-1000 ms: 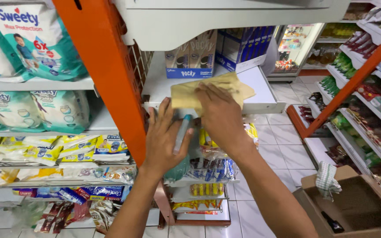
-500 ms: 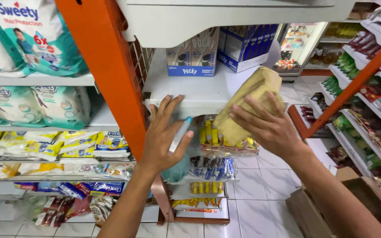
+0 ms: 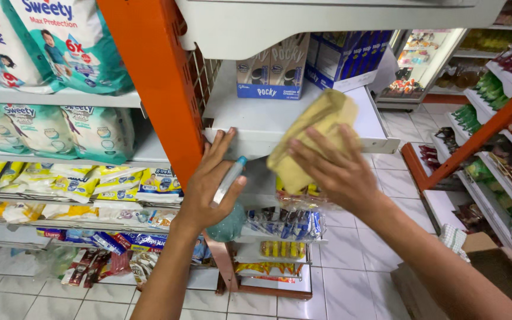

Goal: The person cleans various store shelves and product containers by spraying them with a cleaning solution and wiping them with a cloth.

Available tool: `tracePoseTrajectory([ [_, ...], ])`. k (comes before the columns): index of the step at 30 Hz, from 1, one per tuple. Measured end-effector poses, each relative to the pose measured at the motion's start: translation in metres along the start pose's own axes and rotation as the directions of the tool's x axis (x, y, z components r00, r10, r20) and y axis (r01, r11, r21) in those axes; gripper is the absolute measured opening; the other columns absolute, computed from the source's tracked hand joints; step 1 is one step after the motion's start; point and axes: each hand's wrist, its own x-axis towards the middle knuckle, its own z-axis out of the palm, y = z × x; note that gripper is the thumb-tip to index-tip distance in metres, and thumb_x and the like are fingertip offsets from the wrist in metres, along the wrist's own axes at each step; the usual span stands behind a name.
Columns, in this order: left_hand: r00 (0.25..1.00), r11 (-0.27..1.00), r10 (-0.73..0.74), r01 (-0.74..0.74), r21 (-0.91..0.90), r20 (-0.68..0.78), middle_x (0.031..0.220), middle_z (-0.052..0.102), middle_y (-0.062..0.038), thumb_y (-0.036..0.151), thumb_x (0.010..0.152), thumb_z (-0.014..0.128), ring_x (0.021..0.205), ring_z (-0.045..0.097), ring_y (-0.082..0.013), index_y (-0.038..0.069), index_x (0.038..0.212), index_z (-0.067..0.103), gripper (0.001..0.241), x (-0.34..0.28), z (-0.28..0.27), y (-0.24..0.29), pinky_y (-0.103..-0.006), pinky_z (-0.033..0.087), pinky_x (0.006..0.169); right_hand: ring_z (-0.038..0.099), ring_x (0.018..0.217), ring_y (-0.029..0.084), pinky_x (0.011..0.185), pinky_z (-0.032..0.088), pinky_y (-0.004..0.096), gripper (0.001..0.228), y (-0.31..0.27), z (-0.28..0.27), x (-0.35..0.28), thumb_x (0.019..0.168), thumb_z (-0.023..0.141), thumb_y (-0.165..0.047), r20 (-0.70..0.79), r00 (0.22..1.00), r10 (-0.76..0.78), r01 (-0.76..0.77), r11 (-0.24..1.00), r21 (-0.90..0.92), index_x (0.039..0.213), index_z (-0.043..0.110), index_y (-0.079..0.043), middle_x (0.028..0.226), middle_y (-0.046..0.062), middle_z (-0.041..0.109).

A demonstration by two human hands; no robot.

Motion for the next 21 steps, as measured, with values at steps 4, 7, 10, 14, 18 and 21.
tracePoseTrajectory([
  [4, 1.000, 0.999, 0.008, -0.008, 0.052, -0.016, 0.164, 0.039, -0.021, 0.024, 0.098, 0.065, 0.157, 0.030, -0.0447, 0.000, 0.102, 0.068, 0.025, -0.001, 0.006, -0.004, -0.0588, 0.023, 0.128, 0.041, 0.150, 0.020, 0.128, 0.017, 0.060, 0.044, 0.025, -0.014, -0.057, 0.097, 0.066, -0.022, 0.088, 0.989, 0.122, -0.123, 0.992, 0.003, 0.141, 0.069, -0.026, 0.157, -0.006, 0.053],
  [7, 1.000, 0.998, 0.007, -0.007, 0.064, -0.002, 0.164, 0.039, -0.022, 0.025, 0.099, 0.066, 0.156, 0.030, -0.0450, 0.000, 0.101, 0.069, 0.025, 0.000, 0.008, -0.005, -0.0601, 0.022, 0.127, 0.038, 0.152, 0.019, 0.129, 0.012, 0.059, 0.046, 0.024, -0.013, -0.066, 0.094, 0.068, -0.019, 0.123, 0.979, 0.163, -0.149, 0.982, -0.113, 0.139, 0.072, -0.028, 0.156, -0.008, 0.055],
  [10, 1.000, 1.000, 0.010, -0.010, 0.024, -0.009, 0.164, 0.039, -0.023, 0.023, 0.098, 0.064, 0.157, 0.028, -0.0462, -0.001, 0.101, 0.070, 0.025, -0.002, 0.010, -0.006, -0.0600, 0.021, 0.127, 0.035, 0.154, 0.023, 0.127, 0.005, 0.063, 0.040, 0.007, -0.001, -0.045, 0.096, 0.070, -0.022, 0.056, 0.990, 0.132, -0.130, 0.991, -0.033, 0.135, 0.072, -0.025, 0.159, -0.007, 0.054],
  [14, 0.999, 0.997, -0.005, 0.001, -0.071, -0.054, 0.162, 0.040, -0.027, 0.023, 0.100, 0.061, 0.157, 0.030, -0.0470, -0.002, 0.102, 0.070, 0.027, -0.011, 0.007, -0.006, -0.0562, 0.022, 0.128, 0.033, 0.155, 0.028, 0.123, 0.004, 0.069, 0.039, -0.028, 0.015, 0.008, 0.100, 0.063, -0.022, -0.037, 0.998, 0.059, -0.058, 0.998, 0.029, 0.137, 0.072, -0.015, 0.165, 0.001, 0.045],
  [18, 0.989, 0.992, -0.068, 0.054, -0.113, -0.128, 0.160, 0.042, -0.031, 0.024, 0.101, 0.058, 0.156, 0.036, -0.0472, -0.004, 0.100, 0.067, 0.029, -0.021, 0.007, -0.003, -0.0490, 0.033, 0.124, 0.045, 0.143, 0.025, 0.121, 0.017, 0.068, 0.042, -0.053, 0.023, 0.048, 0.098, 0.060, -0.021, -0.159, 0.979, 0.124, -0.105, 0.986, 0.126, 0.138, 0.069, -0.013, 0.154, 0.009, 0.050],
  [21, 0.985, 0.992, -0.066, 0.047, -0.116, -0.162, 0.158, 0.044, -0.033, 0.022, 0.100, 0.057, 0.154, 0.039, -0.0481, -0.004, 0.102, 0.070, 0.030, -0.024, 0.015, 0.003, -0.0494, 0.033, 0.124, 0.052, 0.128, 0.021, 0.120, 0.033, 0.052, 0.041, -0.042, 0.020, 0.050, 0.099, 0.063, -0.018, -0.300, 0.950, 0.087, -0.051, 0.991, 0.125, 0.139, 0.071, -0.017, 0.139, 0.006, 0.057],
])
